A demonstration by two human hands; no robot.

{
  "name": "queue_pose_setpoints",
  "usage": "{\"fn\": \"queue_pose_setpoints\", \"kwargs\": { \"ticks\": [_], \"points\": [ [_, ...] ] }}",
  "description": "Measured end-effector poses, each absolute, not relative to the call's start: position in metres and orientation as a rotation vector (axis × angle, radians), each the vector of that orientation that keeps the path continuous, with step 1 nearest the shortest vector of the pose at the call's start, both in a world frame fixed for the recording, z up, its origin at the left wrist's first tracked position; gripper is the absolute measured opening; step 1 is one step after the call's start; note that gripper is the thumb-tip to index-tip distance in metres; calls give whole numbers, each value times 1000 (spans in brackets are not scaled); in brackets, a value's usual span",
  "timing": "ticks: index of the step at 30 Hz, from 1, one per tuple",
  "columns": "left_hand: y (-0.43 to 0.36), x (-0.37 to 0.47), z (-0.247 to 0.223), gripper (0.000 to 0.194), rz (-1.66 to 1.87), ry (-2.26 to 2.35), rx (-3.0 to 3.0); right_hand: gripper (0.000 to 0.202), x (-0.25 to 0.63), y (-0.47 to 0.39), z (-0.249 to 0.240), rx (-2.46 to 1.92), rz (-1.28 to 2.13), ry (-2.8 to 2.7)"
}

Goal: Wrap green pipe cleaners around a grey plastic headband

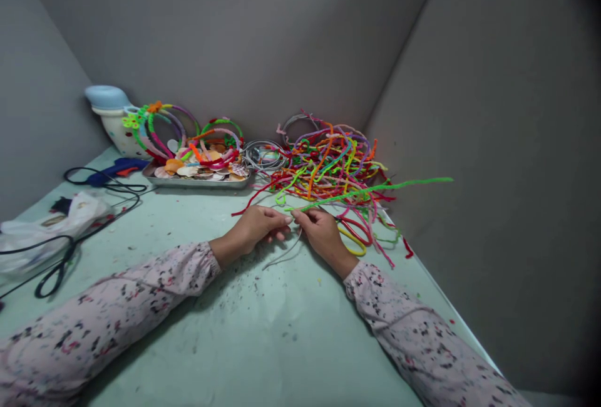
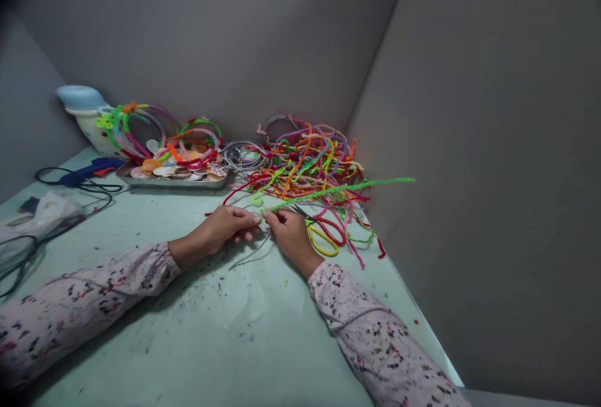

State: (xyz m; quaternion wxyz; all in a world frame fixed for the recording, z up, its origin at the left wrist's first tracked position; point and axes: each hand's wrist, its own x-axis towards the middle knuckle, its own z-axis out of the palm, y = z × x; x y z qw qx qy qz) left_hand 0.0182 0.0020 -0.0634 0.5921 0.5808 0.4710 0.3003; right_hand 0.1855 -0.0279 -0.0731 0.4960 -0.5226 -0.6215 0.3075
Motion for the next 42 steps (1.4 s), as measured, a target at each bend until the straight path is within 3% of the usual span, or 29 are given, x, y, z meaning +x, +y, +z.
{"fn": "queue_pose_setpoints", "kwargs": {
  "ticks": [22,42],
  "points": [
    [1,23,-62,30,703,1065,1337,35,187,-28,-75,-1244,914,-1439],
    [-2,22,-58,42,699,969,1180,33,187,-24,-82,-1258,906,-1400]
  ]
}}
